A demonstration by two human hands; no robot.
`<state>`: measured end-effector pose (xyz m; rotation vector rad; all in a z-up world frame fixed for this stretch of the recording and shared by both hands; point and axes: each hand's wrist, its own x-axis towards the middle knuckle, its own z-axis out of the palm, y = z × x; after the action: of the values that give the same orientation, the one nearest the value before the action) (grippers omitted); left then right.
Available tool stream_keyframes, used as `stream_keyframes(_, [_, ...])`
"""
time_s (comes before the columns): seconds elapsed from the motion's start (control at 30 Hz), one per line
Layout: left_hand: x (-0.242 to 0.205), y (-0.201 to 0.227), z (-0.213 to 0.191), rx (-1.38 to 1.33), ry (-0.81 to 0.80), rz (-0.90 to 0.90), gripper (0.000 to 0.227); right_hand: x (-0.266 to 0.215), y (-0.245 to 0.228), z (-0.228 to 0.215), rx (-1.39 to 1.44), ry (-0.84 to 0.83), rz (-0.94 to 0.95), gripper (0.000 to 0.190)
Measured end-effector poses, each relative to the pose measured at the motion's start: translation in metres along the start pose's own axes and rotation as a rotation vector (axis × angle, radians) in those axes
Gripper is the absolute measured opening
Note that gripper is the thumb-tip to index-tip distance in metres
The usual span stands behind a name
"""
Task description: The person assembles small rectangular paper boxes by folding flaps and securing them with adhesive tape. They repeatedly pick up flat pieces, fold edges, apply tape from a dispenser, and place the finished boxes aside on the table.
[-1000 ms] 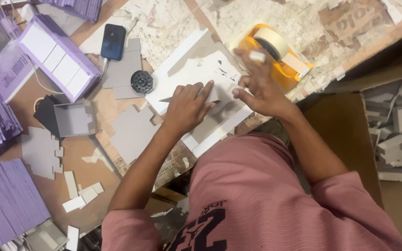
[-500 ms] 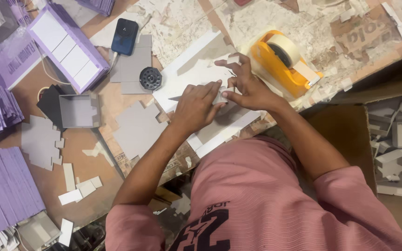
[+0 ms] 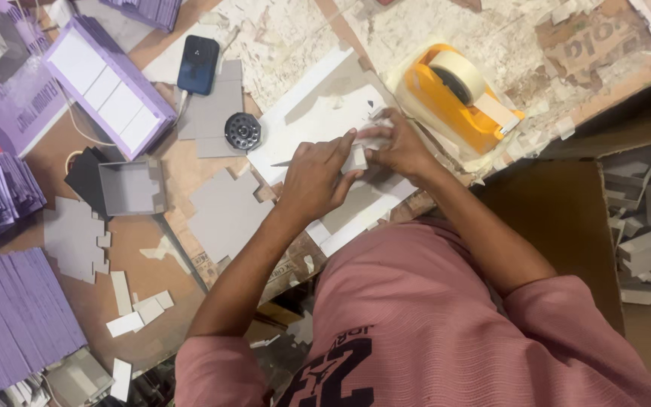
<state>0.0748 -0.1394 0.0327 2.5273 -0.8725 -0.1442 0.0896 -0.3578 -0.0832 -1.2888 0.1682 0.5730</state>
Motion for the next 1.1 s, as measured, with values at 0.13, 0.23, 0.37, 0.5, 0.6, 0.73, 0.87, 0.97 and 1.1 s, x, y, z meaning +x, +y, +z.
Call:
stream_keyframes(0.13, [0.004, 0.021, -0.014, -0.036, -0.004, -0.168, 0.064, -0.017, 0.006, 0.0, -0.362, 0.236, -0.248, 0.095])
stream_keyframes(0.23, [0.013, 0.029, -0.025, -0.066, -0.063, -0.381, 0.061, -0.042, 0.003, 0.015, -0.344, 0.189, -0.493, 0.115])
stream_keyframes(0.37, [0.023, 0.034, -0.03, -0.054, 0.098, -0.535, 0.05, -0.089, 0.007, 0.035, -0.413, -0.152, -0.524, 0.13])
stream_keyframes(0.5, [0.029, 0.039, -0.027, -0.071, 0.071, -0.682, 0.049, -0.098, 0.016, 0.034, -0.581, -0.197, -0.435, 0.091])
stream_keyframes(0.6, [0.026, 0.037, -0.022, 0.097, -0.046, -0.627, 0.052, -0.091, 0.026, 0.027, -0.479, -0.159, -0.528, 0.062])
stream_keyframes(0.73, [0.016, 0.016, -0.017, 0.251, 0.184, 0.111, 0.049, -0.084, 0.039, 0.014, -0.099, -0.018, -0.362, 0.054])
stream_keyframes(0.87, [0.011, -0.008, -0.011, 0.17, -0.007, 0.436, 0.059, -0.08, 0.048, 0.001, 0.134, -0.002, -0.331, 0.055])
stream_keyframes(0.97, [0.011, -0.017, -0.009, 0.151, -0.142, 0.431, 0.058, -0.071, 0.056, 0.001, 0.149, -0.082, -0.468, 0.07])
stream_keyframes(1.1, [0.017, -0.018, -0.009, 0.0, -0.127, 0.389, 0.057, -0.057, 0.063, 0.002, 0.243, -0.024, -0.45, 0.072])
